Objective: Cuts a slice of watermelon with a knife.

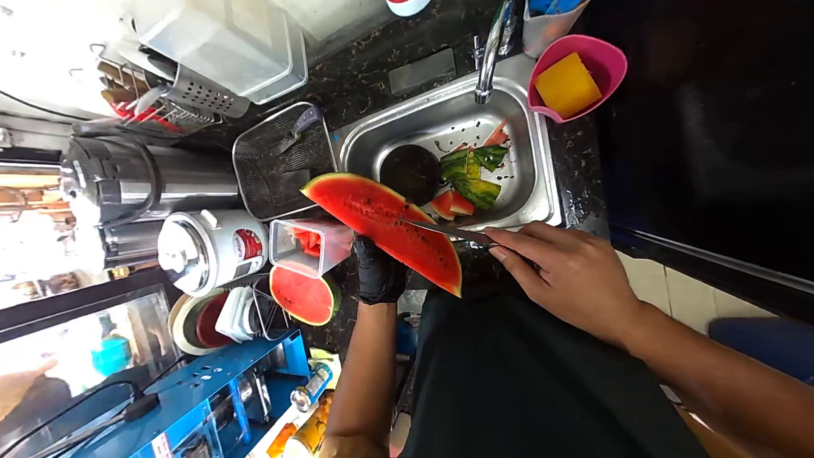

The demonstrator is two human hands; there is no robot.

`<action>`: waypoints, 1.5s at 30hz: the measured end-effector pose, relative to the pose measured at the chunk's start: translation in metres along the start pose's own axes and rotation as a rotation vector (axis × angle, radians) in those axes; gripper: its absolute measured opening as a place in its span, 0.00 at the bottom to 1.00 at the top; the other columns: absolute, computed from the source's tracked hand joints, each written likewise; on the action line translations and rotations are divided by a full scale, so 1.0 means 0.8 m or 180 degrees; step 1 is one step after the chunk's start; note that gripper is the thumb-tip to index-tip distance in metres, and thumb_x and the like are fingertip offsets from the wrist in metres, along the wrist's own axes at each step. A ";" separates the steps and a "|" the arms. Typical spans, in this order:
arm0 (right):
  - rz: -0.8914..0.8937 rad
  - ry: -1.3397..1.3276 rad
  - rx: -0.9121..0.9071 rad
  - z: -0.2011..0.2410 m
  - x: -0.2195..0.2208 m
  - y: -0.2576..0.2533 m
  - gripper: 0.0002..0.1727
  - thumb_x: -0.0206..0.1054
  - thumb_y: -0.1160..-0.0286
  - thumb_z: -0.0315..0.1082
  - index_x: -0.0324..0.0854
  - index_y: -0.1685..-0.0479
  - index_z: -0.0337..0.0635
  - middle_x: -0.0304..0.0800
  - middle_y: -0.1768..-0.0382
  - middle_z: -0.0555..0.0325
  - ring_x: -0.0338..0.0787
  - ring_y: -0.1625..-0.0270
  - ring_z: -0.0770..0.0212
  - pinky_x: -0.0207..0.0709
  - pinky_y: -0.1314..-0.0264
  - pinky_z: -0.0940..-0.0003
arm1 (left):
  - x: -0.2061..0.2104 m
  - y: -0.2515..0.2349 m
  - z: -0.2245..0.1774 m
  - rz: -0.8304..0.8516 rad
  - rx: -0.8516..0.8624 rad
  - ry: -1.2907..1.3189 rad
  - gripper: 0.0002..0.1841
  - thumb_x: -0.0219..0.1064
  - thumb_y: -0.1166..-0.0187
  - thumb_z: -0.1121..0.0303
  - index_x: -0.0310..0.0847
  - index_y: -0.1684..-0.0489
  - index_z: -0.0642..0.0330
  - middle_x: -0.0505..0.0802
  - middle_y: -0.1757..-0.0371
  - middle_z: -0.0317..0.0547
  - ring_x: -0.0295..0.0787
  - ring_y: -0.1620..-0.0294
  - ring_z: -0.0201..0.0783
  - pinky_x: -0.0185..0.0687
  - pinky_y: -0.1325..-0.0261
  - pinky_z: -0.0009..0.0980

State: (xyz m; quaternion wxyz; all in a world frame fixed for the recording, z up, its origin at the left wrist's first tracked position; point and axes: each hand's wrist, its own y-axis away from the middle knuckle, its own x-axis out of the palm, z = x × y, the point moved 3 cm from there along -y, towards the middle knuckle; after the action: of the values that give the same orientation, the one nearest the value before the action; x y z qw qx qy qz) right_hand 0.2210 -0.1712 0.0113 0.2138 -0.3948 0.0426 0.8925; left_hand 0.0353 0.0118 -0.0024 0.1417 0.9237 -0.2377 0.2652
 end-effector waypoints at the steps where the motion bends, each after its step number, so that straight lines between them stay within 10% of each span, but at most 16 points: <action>1: 0.0013 0.0083 -0.0012 0.003 -0.003 0.000 0.20 0.56 0.11 0.52 0.92 0.36 0.64 0.90 0.68 0.60 0.87 0.70 0.59 0.77 0.71 0.59 | -0.001 0.000 0.000 0.0008 0.0046 -0.0042 0.26 0.72 0.29 0.39 0.83 0.38 0.42 0.95 0.44 0.36 0.91 0.39 0.33 0.89 0.35 0.37; 15: 0.0404 0.0503 -0.0093 0.022 -0.034 -0.010 0.23 0.51 0.10 0.52 0.92 0.40 0.59 0.85 0.73 0.59 0.83 0.77 0.56 0.72 0.80 0.59 | -0.003 -0.003 0.001 0.0009 0.0197 -0.0344 0.29 0.88 0.44 0.60 0.80 0.42 0.48 0.94 0.52 0.37 0.93 0.51 0.33 0.92 0.46 0.36; 27: 0.0502 -0.1066 0.0436 -0.007 0.010 0.006 0.21 0.54 0.09 0.53 0.91 0.38 0.59 0.96 0.54 0.65 0.93 0.56 0.69 0.87 0.53 0.62 | -0.005 0.009 0.000 -0.0434 -0.0386 0.0265 0.32 0.74 0.38 0.32 0.85 0.43 0.45 0.96 0.49 0.38 0.93 0.43 0.35 0.90 0.39 0.40; 32: 0.0839 -0.1553 0.1104 -0.032 0.030 -0.009 0.21 0.53 0.09 0.54 0.89 0.36 0.61 0.91 0.67 0.66 0.87 0.72 0.70 0.85 0.68 0.64 | 0.000 0.012 -0.002 -0.0151 -0.0577 0.0627 0.31 0.74 0.38 0.33 0.86 0.42 0.43 0.96 0.48 0.38 0.93 0.43 0.34 0.91 0.39 0.39; 37: 0.0415 -0.1202 0.0268 0.004 0.016 -0.020 0.19 0.56 0.10 0.52 0.90 0.37 0.60 0.95 0.49 0.69 0.92 0.51 0.72 0.88 0.49 0.62 | 0.000 0.014 0.001 -0.0286 -0.0483 0.0391 0.28 0.74 0.36 0.35 0.87 0.46 0.43 0.97 0.51 0.36 0.94 0.45 0.32 0.91 0.42 0.36; 45: 0.0081 -0.0379 0.0273 0.020 0.015 -0.025 0.20 0.54 0.09 0.49 0.88 0.32 0.58 0.91 0.60 0.60 0.89 0.67 0.61 0.82 0.70 0.59 | -0.001 0.015 0.006 -0.0381 -0.0402 0.0185 0.31 0.77 0.37 0.36 0.84 0.42 0.47 0.96 0.50 0.39 0.94 0.45 0.35 0.91 0.40 0.38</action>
State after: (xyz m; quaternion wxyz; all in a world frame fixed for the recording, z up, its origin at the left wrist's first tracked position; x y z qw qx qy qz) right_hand 0.2110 -0.1453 0.0154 0.2213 -0.3310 0.0730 0.9144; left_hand 0.0305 0.0003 -0.0051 0.2221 0.9173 -0.1941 0.2674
